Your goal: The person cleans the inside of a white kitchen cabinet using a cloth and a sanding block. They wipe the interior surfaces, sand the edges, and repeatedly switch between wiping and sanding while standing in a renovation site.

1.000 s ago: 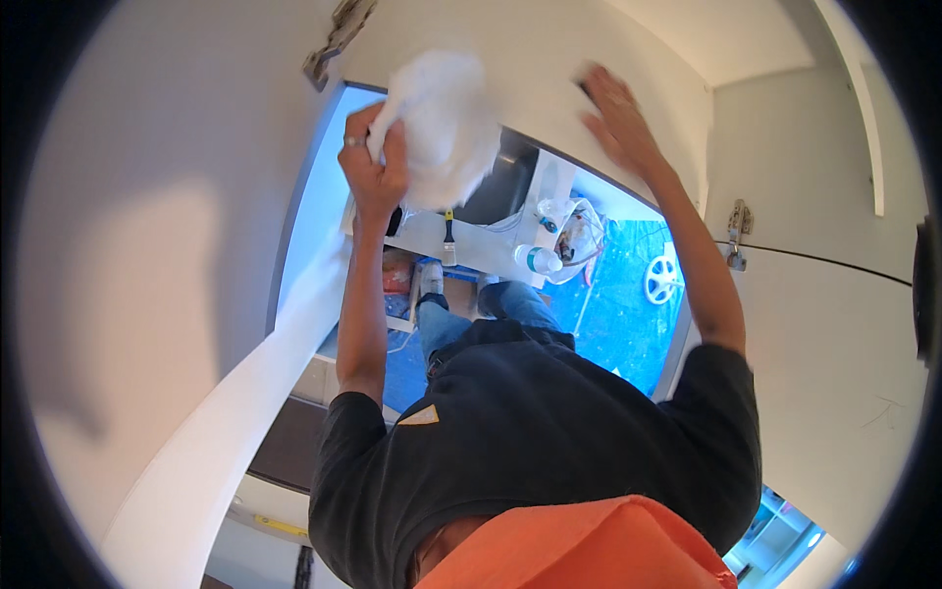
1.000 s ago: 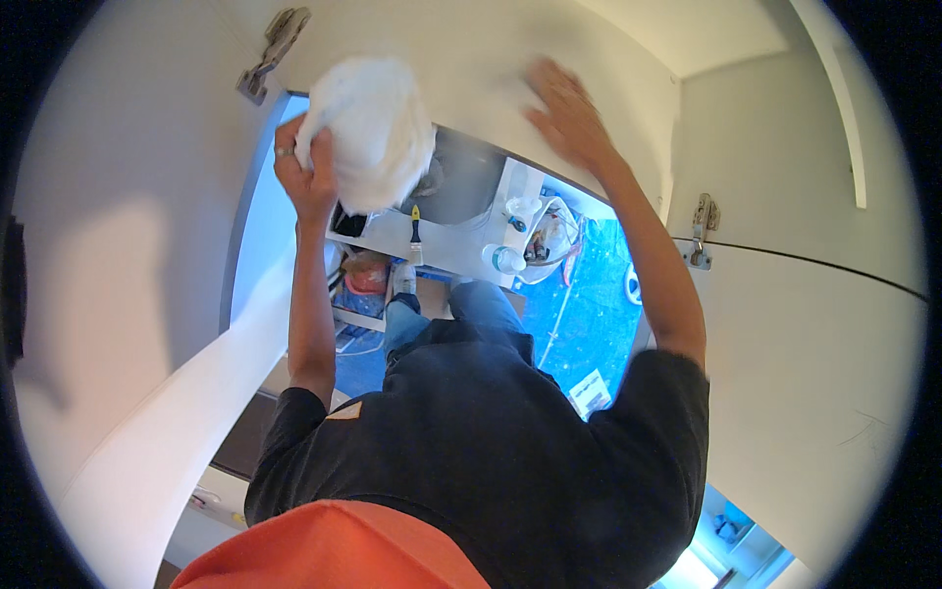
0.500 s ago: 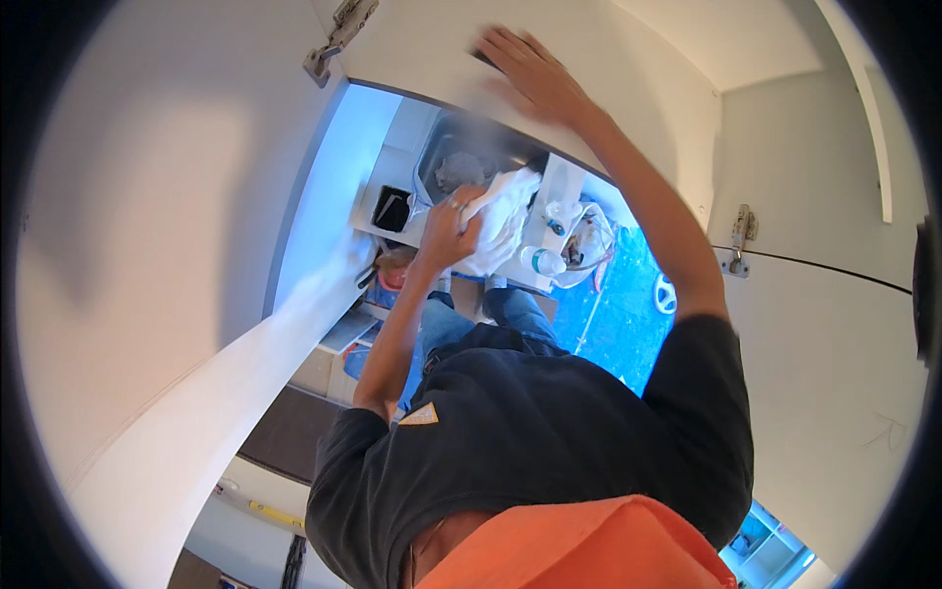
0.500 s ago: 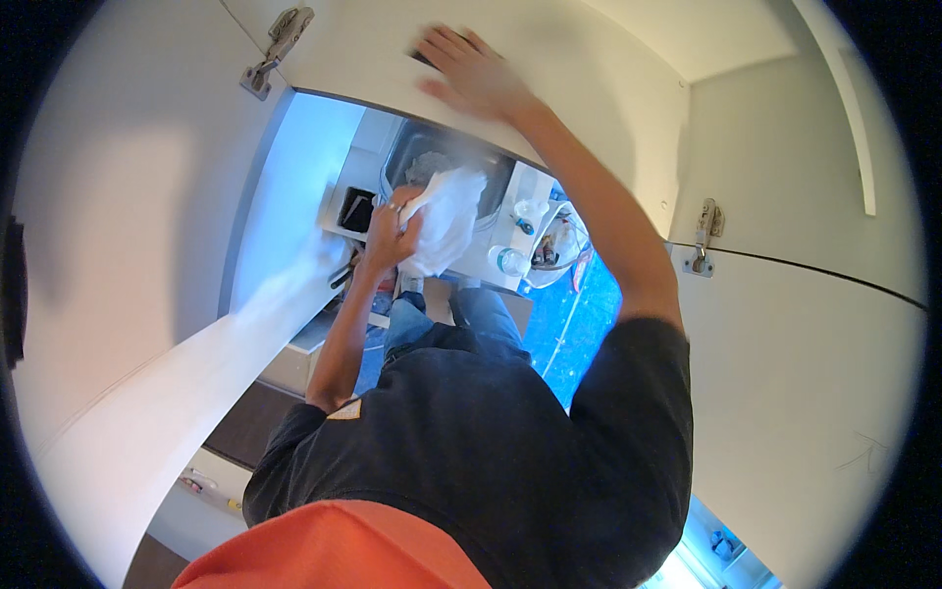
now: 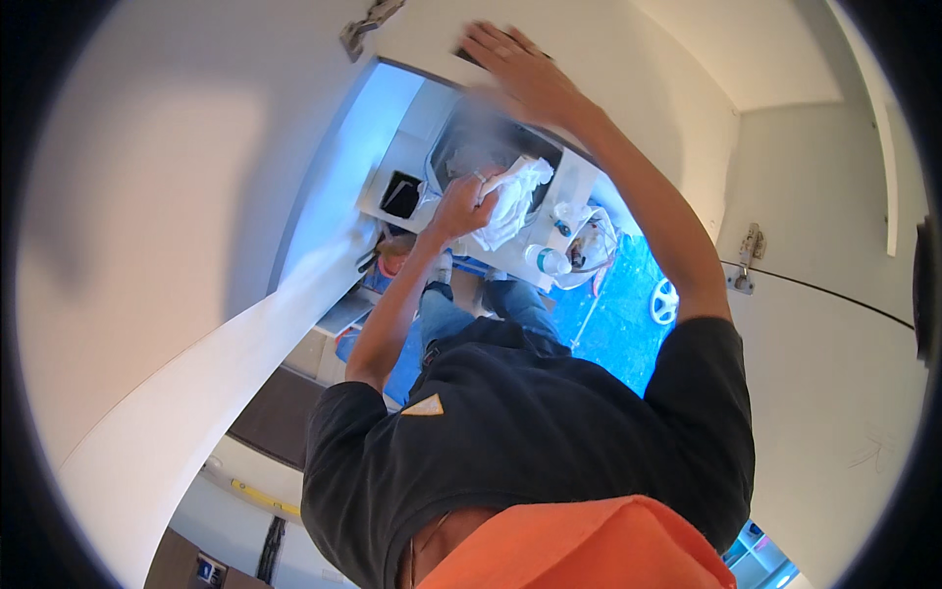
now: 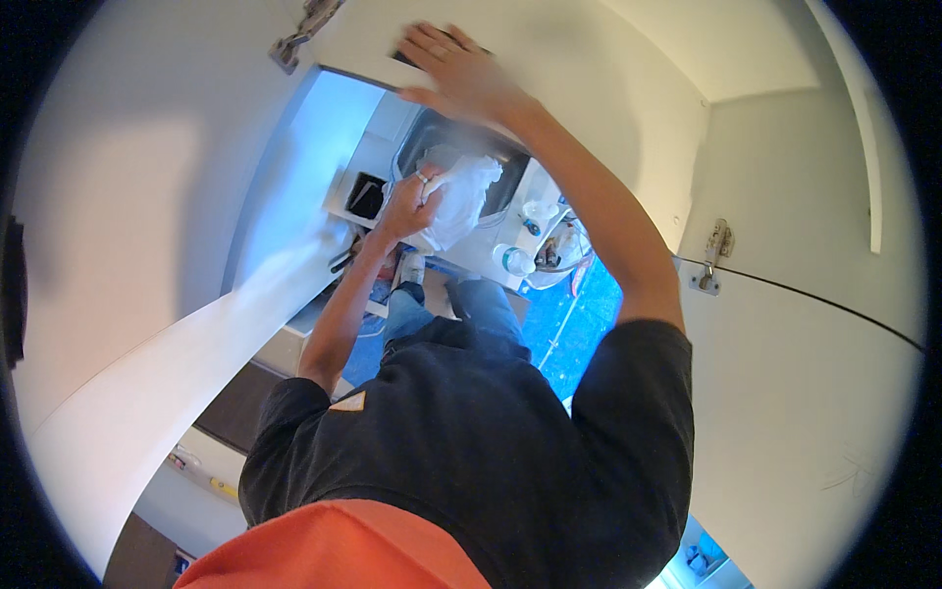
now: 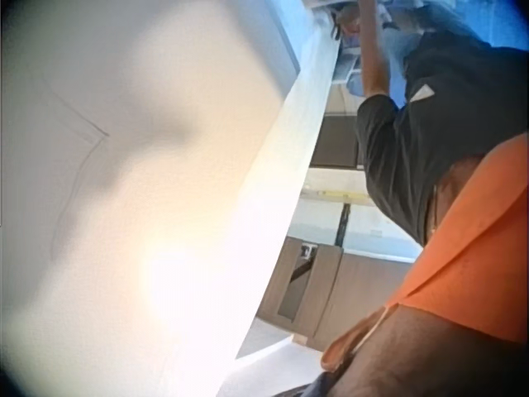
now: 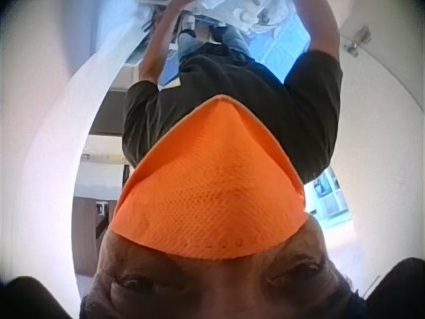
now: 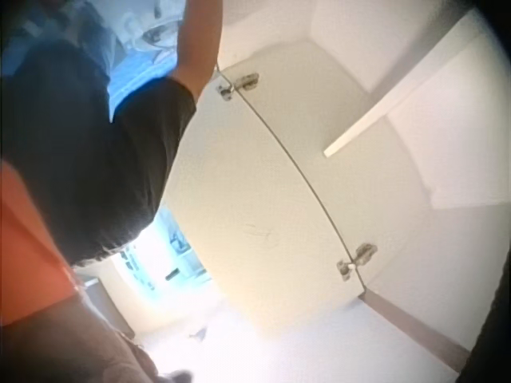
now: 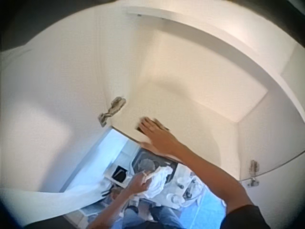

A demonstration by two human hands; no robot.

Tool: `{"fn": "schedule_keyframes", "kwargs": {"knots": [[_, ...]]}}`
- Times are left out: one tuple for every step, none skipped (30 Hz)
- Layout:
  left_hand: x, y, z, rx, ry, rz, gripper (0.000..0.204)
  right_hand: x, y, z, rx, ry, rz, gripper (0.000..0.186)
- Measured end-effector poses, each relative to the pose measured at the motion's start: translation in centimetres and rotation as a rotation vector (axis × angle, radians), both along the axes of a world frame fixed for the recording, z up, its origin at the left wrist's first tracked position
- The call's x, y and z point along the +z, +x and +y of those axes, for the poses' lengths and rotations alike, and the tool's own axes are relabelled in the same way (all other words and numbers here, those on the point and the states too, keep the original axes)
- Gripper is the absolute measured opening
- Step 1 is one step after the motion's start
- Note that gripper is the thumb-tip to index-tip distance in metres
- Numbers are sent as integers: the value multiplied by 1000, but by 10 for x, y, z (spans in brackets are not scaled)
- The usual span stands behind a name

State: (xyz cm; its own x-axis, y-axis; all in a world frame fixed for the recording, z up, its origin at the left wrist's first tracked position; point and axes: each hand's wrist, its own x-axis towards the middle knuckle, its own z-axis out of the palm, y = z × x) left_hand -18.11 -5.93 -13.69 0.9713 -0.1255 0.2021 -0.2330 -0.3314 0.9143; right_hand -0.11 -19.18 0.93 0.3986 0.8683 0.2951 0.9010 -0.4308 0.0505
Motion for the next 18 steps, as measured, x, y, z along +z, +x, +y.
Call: {"fn": "schedule_keyframes", "kwargs": {"knots": [[-6,-7,7,4,-6,38,27,6,-13,-17,-40,-5,83,70],[-12,-16,16,26,-36,26,28,14,-28,-39,-88,-58,135,70],[-19,-28,24,43,-72,27,28,19,-44,-61,-135,-60,143,71],[-27,-39,33,83,-80,134,31,22,-54,-71,-210,-116,163,71],[-33,-44,38,100,-66,132,31,23,-53,-67,-164,-104,159,72],[-37,-46,42,108,-44,129,31,22,-52,-61,-161,-118,167,72],[-40,-46,43,107,-19,155,31,22,-49,-57,-176,-146,179,72],[-43,-41,42,76,41,260,34,14,-40,-38,-102,-170,148,73],[-43,-35,38,77,40,131,35,13,-31,-10,-14,-122,114,73],[-43,-23,33,81,48,40,36,14,-24,17,62,-87,81,73],[-41,-16,28,84,54,-46,37,9,-23,32,70,-73,97,71],[-39,-13,28,25,49,-27,40,5,-21,46,92,-53,108,70],[-37,-10,28,9,94,-98,38,5,-15,59,142,-21,87,69],[-35,-14,30,33,88,10,37,11,-17,55,164,-39,114,66],[-33,-19,33,70,57,59,36,12,-19,50,90,-61,166,65],[-32,-25,38,118,19,84,34,11,-18,45,51,-83,185,65],[-32,-33,41,178,-38,84,33,8,-12,42,1,-157,217,64],[-33,-37,43,190,-52,112,32,4,1,43,5,-104,114,64]]}}
